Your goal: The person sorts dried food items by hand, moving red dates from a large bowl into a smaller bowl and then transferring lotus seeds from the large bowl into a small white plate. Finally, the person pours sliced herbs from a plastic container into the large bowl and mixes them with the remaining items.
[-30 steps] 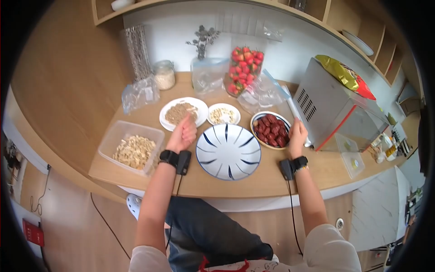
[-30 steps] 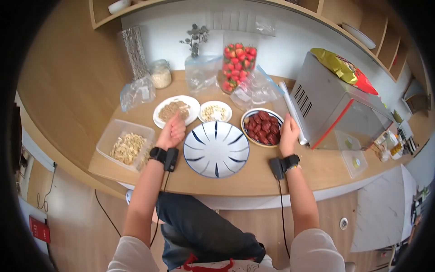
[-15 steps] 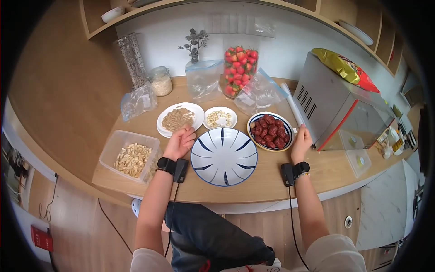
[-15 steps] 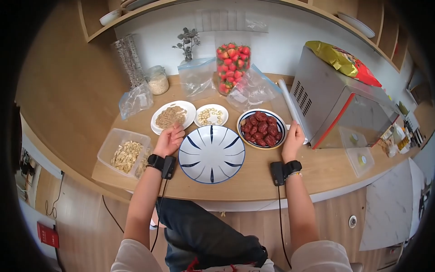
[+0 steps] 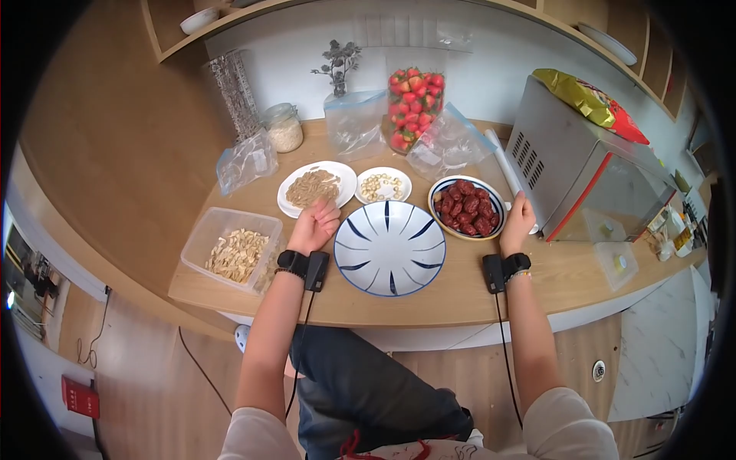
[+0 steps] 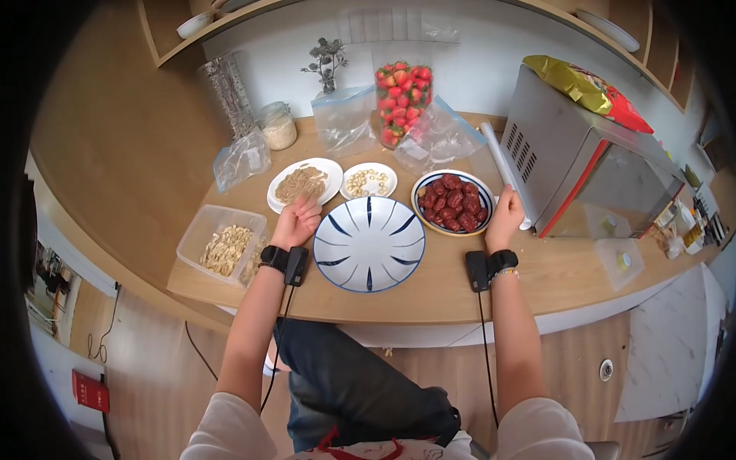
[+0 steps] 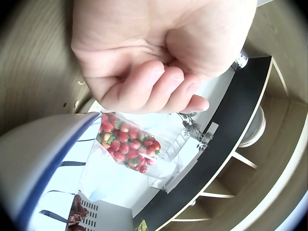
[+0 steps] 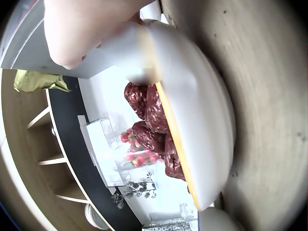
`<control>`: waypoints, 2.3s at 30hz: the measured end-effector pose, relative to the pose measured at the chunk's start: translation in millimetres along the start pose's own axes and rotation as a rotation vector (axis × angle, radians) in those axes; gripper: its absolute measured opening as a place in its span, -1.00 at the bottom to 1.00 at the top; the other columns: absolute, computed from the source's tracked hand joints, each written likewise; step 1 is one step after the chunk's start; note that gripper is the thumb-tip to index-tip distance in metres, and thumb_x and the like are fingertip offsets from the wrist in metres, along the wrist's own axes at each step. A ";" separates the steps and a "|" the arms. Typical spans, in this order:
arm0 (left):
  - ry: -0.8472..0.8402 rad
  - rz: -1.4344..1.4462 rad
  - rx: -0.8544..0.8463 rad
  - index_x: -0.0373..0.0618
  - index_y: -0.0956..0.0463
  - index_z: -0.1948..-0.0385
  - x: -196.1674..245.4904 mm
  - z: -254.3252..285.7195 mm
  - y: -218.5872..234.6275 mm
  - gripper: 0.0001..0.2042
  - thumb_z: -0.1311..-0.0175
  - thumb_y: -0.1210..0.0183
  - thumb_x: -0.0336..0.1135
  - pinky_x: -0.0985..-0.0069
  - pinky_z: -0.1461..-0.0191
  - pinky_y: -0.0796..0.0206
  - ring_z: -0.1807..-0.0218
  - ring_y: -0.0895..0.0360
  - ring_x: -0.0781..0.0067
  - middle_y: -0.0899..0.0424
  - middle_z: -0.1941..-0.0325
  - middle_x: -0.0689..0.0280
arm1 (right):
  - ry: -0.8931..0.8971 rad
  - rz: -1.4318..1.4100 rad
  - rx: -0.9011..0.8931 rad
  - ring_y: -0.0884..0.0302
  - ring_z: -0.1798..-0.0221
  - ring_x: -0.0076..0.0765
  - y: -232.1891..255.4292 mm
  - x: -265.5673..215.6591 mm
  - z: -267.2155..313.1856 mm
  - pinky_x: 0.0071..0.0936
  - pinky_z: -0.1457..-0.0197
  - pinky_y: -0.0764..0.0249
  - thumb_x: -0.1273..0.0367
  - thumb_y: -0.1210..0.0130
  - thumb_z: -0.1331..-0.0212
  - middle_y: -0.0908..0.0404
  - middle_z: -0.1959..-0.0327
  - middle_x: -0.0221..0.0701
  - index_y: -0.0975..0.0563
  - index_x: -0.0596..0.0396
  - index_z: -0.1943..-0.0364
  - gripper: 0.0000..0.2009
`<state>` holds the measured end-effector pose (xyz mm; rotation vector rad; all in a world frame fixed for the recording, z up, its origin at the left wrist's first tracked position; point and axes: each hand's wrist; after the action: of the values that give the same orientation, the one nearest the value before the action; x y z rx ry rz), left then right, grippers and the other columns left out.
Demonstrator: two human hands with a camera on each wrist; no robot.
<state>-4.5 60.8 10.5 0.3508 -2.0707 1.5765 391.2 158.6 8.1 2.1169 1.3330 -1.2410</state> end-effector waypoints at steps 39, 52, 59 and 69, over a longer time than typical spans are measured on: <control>-0.064 0.203 -0.067 -0.02 -0.17 0.69 7.0 8.7 7.3 -0.72 -0.28 0.11 -0.44 0.71 0.65 0.11 0.71 -0.02 0.69 -0.10 0.73 0.50 | 0.035 -0.039 0.013 0.00 0.55 -0.66 -6.3 7.0 -7.7 -0.54 0.52 -0.01 0.31 0.06 -0.28 -0.12 0.71 -0.61 -0.22 0.16 0.71 -0.60; -0.075 0.161 -0.052 0.02 -0.15 0.70 7.4 8.1 2.1 -0.70 -0.30 0.12 -0.42 0.73 0.66 0.15 0.71 0.00 0.71 -0.08 0.74 0.51 | 0.012 -0.075 0.038 0.02 0.61 -0.72 -9.3 16.0 -9.7 -0.59 0.58 0.09 0.23 0.07 -0.30 -0.13 0.73 -0.67 -0.27 0.05 0.72 -0.59; -0.073 0.191 -0.016 -0.01 -0.15 0.68 6.8 9.4 3.7 -0.72 -0.31 0.16 -0.42 0.71 0.66 0.12 0.71 -0.02 0.69 -0.09 0.74 0.50 | -0.047 0.054 -0.114 -0.09 0.49 -0.62 -7.9 1.7 -9.8 -0.54 0.43 -0.13 0.31 0.05 -0.28 -0.20 0.66 -0.54 -0.32 0.18 0.62 -0.67; -0.085 0.177 0.019 0.00 -0.16 0.68 6.5 10.4 5.2 -0.73 -0.27 0.11 -0.45 0.73 0.67 0.13 0.72 -0.01 0.71 -0.09 0.74 0.51 | 0.448 0.715 -0.574 -0.25 -0.16 0.05 -13.6 -67.7 -9.9 -0.17 -0.22 -0.17 0.05 -0.08 -0.14 -0.30 -0.12 -0.08 -0.39 0.03 -0.08 -0.50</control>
<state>-15.0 53.1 7.8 0.2503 -2.2045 1.7115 372.6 134.8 71.0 2.1658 0.7879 -0.0841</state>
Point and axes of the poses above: each hand's wrist, its own z-axis away from the middle knuckle, its own y-axis out of the back of the hand, x = y × z
